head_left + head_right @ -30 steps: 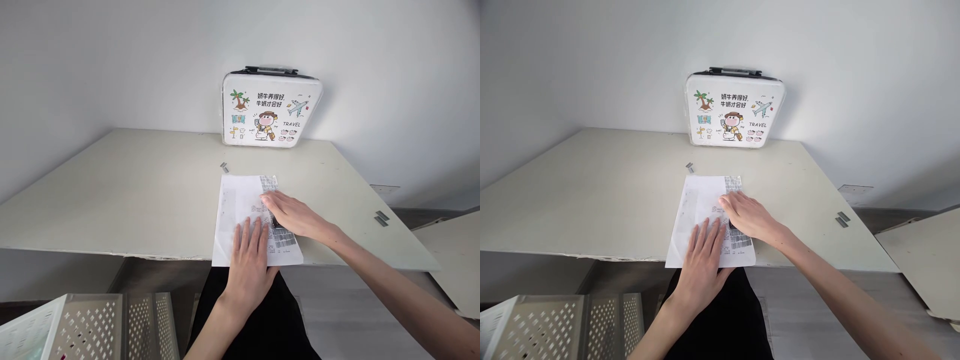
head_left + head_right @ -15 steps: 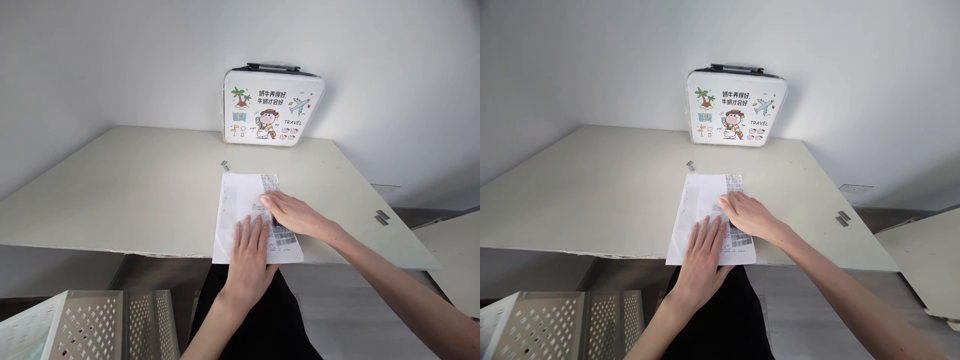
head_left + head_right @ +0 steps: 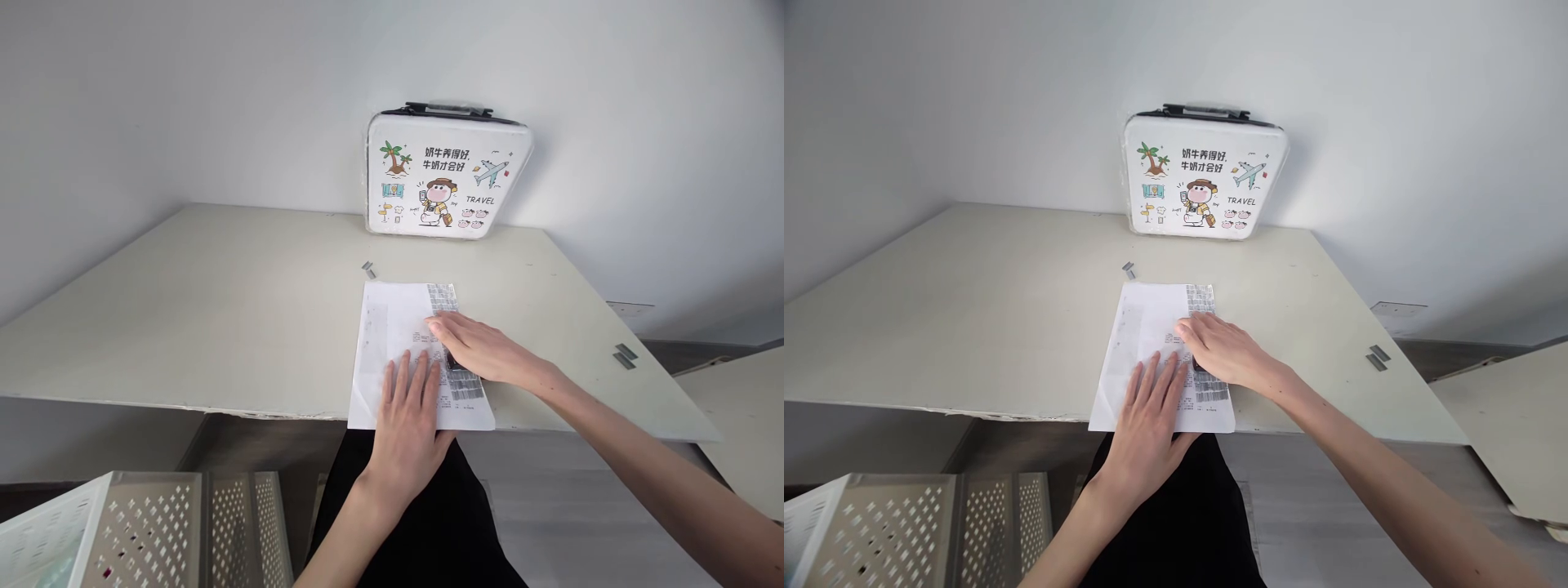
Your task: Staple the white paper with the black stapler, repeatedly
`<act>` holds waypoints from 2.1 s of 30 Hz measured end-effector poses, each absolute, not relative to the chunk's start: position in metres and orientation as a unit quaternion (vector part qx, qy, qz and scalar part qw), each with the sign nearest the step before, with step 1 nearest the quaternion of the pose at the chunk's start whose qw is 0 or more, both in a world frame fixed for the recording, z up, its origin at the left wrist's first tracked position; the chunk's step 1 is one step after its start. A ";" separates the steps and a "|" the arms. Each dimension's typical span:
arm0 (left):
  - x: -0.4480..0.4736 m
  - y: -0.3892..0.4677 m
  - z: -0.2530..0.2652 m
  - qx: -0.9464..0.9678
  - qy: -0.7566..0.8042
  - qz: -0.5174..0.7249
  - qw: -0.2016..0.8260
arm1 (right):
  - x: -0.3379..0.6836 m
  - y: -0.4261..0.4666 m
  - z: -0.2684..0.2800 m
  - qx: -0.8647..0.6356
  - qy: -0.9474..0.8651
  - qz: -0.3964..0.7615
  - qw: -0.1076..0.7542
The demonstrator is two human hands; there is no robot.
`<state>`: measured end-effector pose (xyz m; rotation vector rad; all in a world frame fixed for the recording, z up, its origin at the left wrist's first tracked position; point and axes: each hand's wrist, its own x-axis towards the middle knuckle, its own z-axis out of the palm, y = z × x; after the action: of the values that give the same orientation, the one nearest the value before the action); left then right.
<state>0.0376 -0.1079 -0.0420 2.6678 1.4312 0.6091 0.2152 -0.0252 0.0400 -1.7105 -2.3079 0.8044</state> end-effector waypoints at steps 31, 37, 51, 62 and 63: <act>0.020 -0.108 -0.036 0.881 0.437 0.180 0.012 | 0.197 -0.021 0.001 -0.611 -0.789 0.055 -0.009; 0.011 -0.108 -0.038 0.881 0.440 0.174 -0.001 | 0.206 -0.027 0.017 -0.597 -0.783 0.128 0.122; 0.000 -0.110 -0.033 0.884 0.433 0.175 0.007 | 0.301 -0.076 -0.019 -0.575 -0.784 0.084 0.218; -0.065 -0.098 -0.014 0.898 0.422 0.125 0.014 | 0.355 -0.112 -0.026 -0.677 -0.686 0.065 0.260; -0.069 -0.097 -0.015 0.903 0.415 0.115 0.008 | 0.358 -0.115 -0.026 -0.683 -0.674 0.069 0.270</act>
<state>-0.0686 -0.0969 -0.0146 2.8206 1.2964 0.3605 0.3582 -0.1152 -0.0258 -1.8415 -1.8173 0.1869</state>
